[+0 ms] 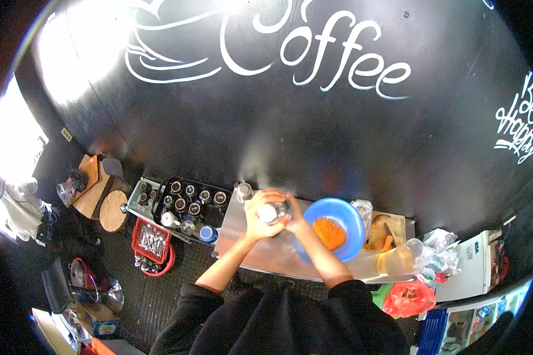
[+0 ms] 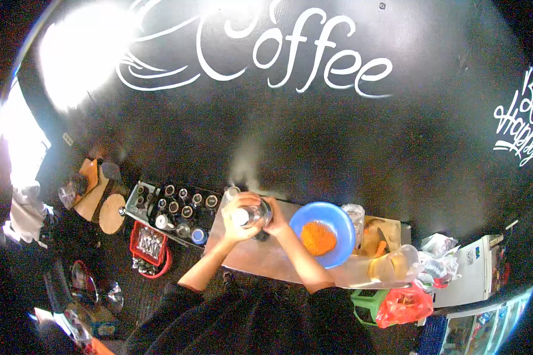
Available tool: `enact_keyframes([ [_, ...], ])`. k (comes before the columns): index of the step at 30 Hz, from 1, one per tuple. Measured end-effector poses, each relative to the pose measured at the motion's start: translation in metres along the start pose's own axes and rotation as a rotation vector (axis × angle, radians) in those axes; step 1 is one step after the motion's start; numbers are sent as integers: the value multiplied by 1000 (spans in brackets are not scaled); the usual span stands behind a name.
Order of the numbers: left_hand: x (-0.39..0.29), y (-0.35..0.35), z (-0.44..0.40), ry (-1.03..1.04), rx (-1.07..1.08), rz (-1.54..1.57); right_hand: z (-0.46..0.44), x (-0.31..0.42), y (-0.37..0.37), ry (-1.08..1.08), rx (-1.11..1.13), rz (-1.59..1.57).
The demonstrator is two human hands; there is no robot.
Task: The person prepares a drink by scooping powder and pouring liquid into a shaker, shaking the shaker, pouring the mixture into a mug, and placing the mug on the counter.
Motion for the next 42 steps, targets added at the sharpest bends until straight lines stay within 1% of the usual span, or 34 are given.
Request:
enact_keyframes([
  [1,24,7,27,-181,-26,42,13,-24,-40,144,-257,-61],
  [2,23,4,22,-175,-28,37,9,-21,-37,144,-250,-57],
  [4,4,-2,-3,-58,33,0,-5,-8,-9,41,-71,-133],
  [5,-28,-12,-33,129,40,-54,-6,25,42,-79,87,21],
  [6,-46,-19,-49,203,10,-40,-21,40,43,-82,130,-44],
  [8,-41,-19,-43,150,-38,-11,-10,33,23,-125,-39,34],
  [9,-13,-7,-19,-40,4,-4,-7,-2,-26,65,-128,-113],
  [10,23,9,20,-240,47,7,3,-37,-81,141,-105,-133],
  [11,49,15,49,-328,-2,111,11,-52,-58,263,369,-412],
  [13,29,3,15,-251,23,59,-5,-45,-50,224,298,-507],
  [14,11,-4,-8,-192,54,14,-12,-27,-61,63,-261,-322],
  [15,-13,-14,-38,-60,55,35,1,8,16,1,-273,-189],
  [16,-41,-23,-64,106,34,-29,6,34,63,-26,-138,11],
  [18,-41,-20,-61,99,18,76,-4,18,13,-15,-18,-11],
  [20,19,10,0,-197,104,87,-5,-41,-82,113,-39,-250],
  [21,41,17,24,-453,109,198,8,-56,-67,226,481,-432],
  [22,40,15,20,-453,106,197,10,-53,-50,229,481,-431],
  [24,22,3,-11,-271,128,119,14,-23,-13,23,-125,-191],
  [25,-7,-9,-42,-93,72,104,4,4,21,-11,28,-172],
  [26,-38,-20,-66,69,50,22,1,33,47,-32,26,-85],
  [28,-37,-17,-58,32,19,112,14,34,67,-100,-1,-6],
  [29,-15,-3,-33,-111,87,48,3,1,1,-82,-20,-43],
  [30,21,16,6,-332,122,112,31,-19,29,-31,-33,-126],
  [31,39,25,28,-404,127,127,31,-49,-3,90,308,-295],
  [32,50,26,38,-466,126,135,28,-47,-3,85,299,-288],
  [33,34,18,18,-387,151,94,25,-45,-3,79,289,-281],
  [34,8,6,-11,-322,179,55,14,-22,8,14,143,-210],
  [35,-24,-9,-44,-80,97,19,6,2,20,-40,-6,-128],
  [36,-56,-25,-64,-1,31,2,7,22,46,-61,113,-15],
  [38,-41,-20,-49,-23,44,83,11,4,37,-82,-39,-123],
  [39,-12,-5,-16,-145,90,-43,11,-29,-7,-20,-128,-120],
  [40,24,11,19,-393,127,89,15,-52,-52,48,2,-141],
  [41,44,14,37,-555,148,123,23,-70,-50,179,308,-247],
  [42,59,13,47,-709,165,154,20,-66,-37,159,262,-262],
])
Point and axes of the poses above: each hand's wrist, its own z-axis away from the middle knuckle, its own y-axis out of the palm, x = y × z, the point moved 7 cm from there along -z, towards the middle knuckle, and after that the axes turned 11 degrees about x, right-handed, at the moved point
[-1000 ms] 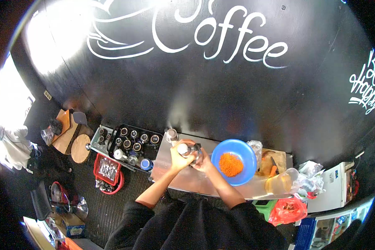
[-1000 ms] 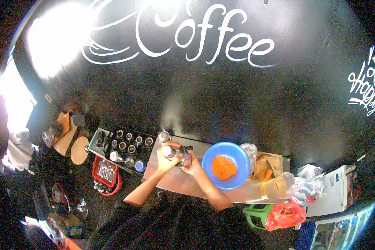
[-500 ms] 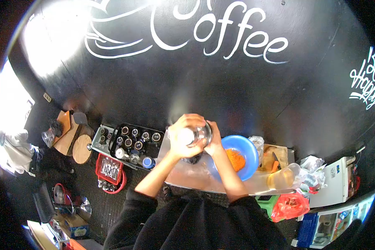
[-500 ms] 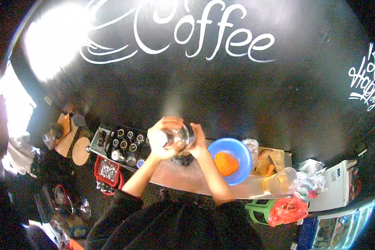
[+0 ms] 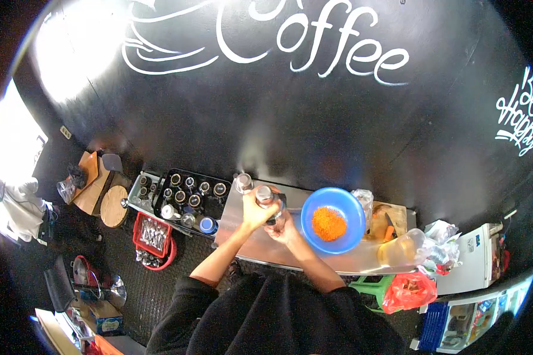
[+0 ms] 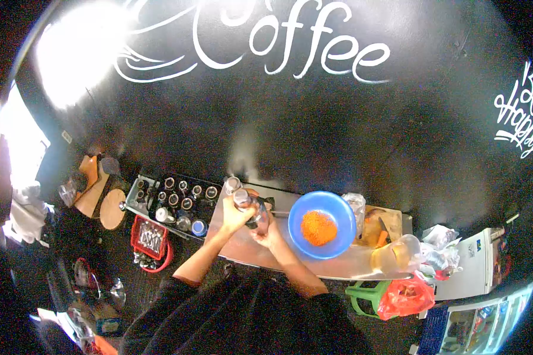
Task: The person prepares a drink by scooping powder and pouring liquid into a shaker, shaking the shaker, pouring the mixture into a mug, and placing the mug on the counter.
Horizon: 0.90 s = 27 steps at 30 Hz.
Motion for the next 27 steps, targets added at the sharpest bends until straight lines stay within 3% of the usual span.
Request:
enact_keyframes([
  [1,-36,-7,-3,151,-19,-28,-6,1,15,-28,-41,-14],
  [2,-87,-16,-4,290,-35,-57,-11,16,53,-239,-431,48],
  [4,-161,-33,-1,622,-74,-168,-34,44,90,-208,-198,184],
  [6,-122,-19,2,527,-39,-72,-16,26,67,-253,-347,121],
  [7,-62,-3,2,298,16,-60,-1,6,44,-283,-454,-31],
  [8,9,9,3,56,20,199,5,-14,-4,-108,-102,-106],
  [9,18,8,6,10,12,116,21,-34,-47,88,245,-109],
  [10,7,3,2,-26,3,30,15,-41,-24,156,375,-134],
  [11,-11,-1,-1,54,10,3,7,-25,-37,-26,15,-43],
  [12,-62,-11,-7,135,13,-24,-1,1,5,-203,-344,52],
  [13,-116,-23,-6,397,-33,-86,-15,18,66,-257,-473,54],
  [14,-147,-32,-2,501,-54,-101,-24,31,74,-205,-202,197],
  [16,-121,-21,1,451,-47,20,-12,18,83,-224,-413,175],
  [18,-16,4,10,171,-29,-37,16,-13,-12,-182,-507,61],
  [19,10,8,11,109,-23,-42,27,-36,-34,42,-50,7],
  [20,23,9,10,58,-20,-47,22,-36,-29,41,-52,6],
  [22,-33,-2,0,120,20,-20,2,-11,4,-162,-303,-4],
  [24,-129,-24,-2,526,-34,-141,-17,18,99,-279,-446,47],
  [26,-104,-15,-2,452,5,-29,-11,19,67,-255,-481,63],
  [27,-54,0,0,312,19,-105,-4,6,26,-197,-370,35],
])
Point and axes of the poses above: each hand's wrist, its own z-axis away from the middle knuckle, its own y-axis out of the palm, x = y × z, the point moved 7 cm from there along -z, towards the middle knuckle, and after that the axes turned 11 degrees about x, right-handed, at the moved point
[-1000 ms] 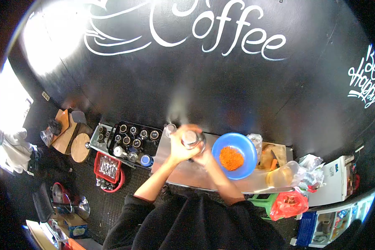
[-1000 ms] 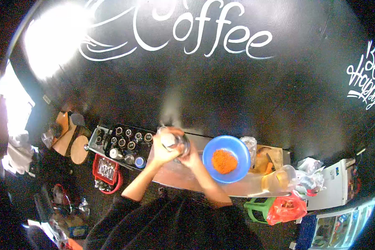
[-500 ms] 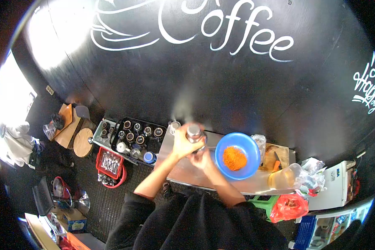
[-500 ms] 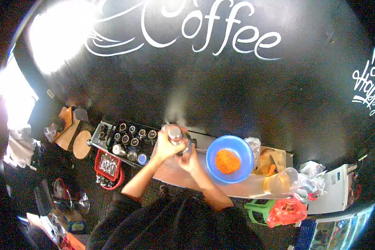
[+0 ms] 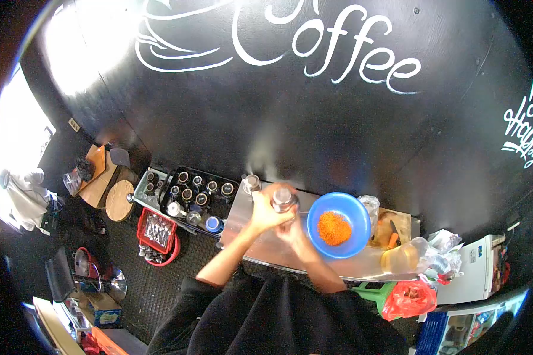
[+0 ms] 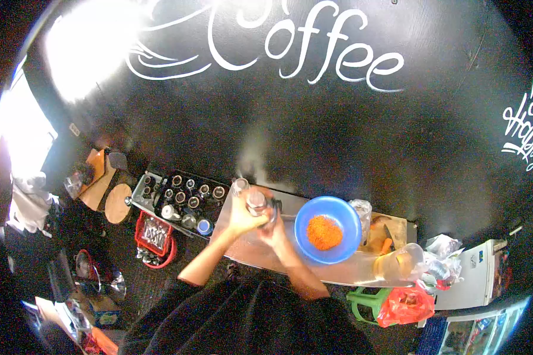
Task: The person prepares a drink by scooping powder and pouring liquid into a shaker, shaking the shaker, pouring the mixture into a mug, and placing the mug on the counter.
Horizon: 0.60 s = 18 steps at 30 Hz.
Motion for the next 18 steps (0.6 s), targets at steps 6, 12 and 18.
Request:
enact_keyframes([
  [6,-25,-5,-3,-1,-12,-70,12,-3,19,-163,-117,7],
  [12,69,28,54,-228,-73,108,-1,-36,-123,-36,-94,-169],
  [18,-72,-12,21,267,-71,-199,8,-32,-82,7,-199,-19],
])
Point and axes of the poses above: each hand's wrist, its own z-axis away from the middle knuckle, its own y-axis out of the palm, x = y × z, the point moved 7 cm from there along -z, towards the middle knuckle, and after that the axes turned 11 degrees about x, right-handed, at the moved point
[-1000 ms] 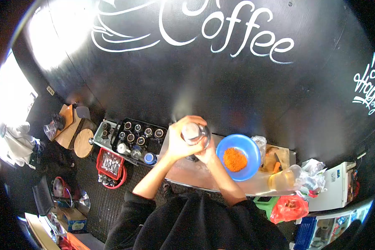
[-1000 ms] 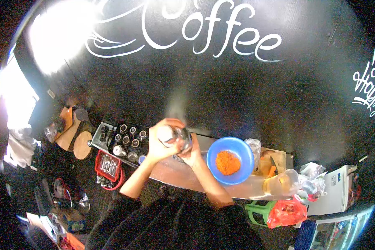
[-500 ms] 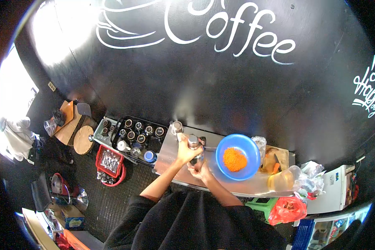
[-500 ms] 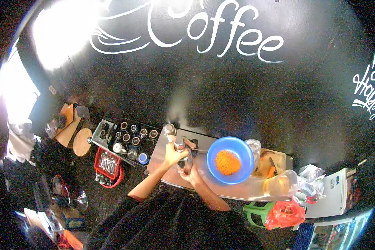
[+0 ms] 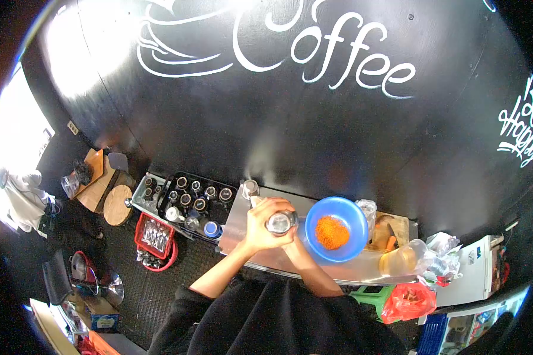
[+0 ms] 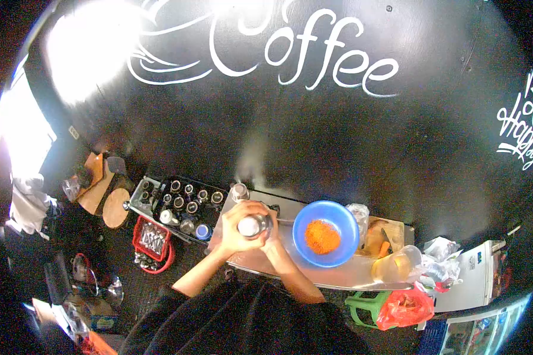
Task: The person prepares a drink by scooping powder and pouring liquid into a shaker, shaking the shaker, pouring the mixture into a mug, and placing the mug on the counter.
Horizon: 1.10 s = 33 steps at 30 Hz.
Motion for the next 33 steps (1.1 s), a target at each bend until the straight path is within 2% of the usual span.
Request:
enact_keyframes([
  [1,15,16,20,-12,3,1,-1,-8,-17,0,-38,-60],
  [2,62,45,57,-249,-5,116,-4,-13,-33,0,-72,-111],
  [3,103,68,87,-479,-22,231,-1,-17,-35,41,11,-85],
  [4,119,69,105,-692,-20,220,0,-21,-40,79,95,-56],
  [5,131,68,111,-728,-46,312,2,-25,-43,115,180,-24],
  [6,109,48,85,-528,-77,250,12,-18,2,64,116,-73],
  [7,76,27,56,-332,-105,190,9,-4,33,-60,171,50],
  [8,57,13,38,-334,-112,194,5,9,61,-190,211,166],
  [10,3,-7,10,19,-80,6,-8,21,61,-186,275,192],
  [11,19,10,30,13,-75,6,0,13,49,-129,212,113],
  [13,112,61,92,-512,-126,356,13,-2,20,-44,90,-4],
  [14,131,66,112,-829,-45,352,14,-4,19,-36,80,-5],
  [15,114,53,95,-829,-45,356,19,-4,36,-47,97,10],
  [17,33,7,30,-159,-84,131,20,13,80,-142,237,81],
  [18,-6,-8,11,86,-85,52,16,27,94,-162,518,86],
  [19,-1,-1,16,85,-80,51,14,25,87,-163,519,81],
  [21,42,33,54,-122,-93,94,16,10,45,-127,304,7],
  [22,95,57,96,-449,-125,248,16,-1,13,-84,152,-32],
  [24,145,66,128,-674,-218,527,17,-6,3,-58,64,-15],
  [25,108,41,92,-541,-117,333,18,-1,22,-84,76,2],
  [27,17,-7,19,-43,-146,83,27,21,85,-183,112,60],
  [28,-8,-15,6,134,-130,97,32,34,115,-222,169,54],
  [29,-1,-3,17,133,-122,105,26,28,90,-229,164,48],
  [31,59,42,66,-125,-141,114,5,13,16,-162,48,-42],
  [32,113,69,106,-522,-144,346,9,11,14,-171,52,-47],
  [33,129,72,118,-725,-94,337,12,9,13,-109,12,1],
])
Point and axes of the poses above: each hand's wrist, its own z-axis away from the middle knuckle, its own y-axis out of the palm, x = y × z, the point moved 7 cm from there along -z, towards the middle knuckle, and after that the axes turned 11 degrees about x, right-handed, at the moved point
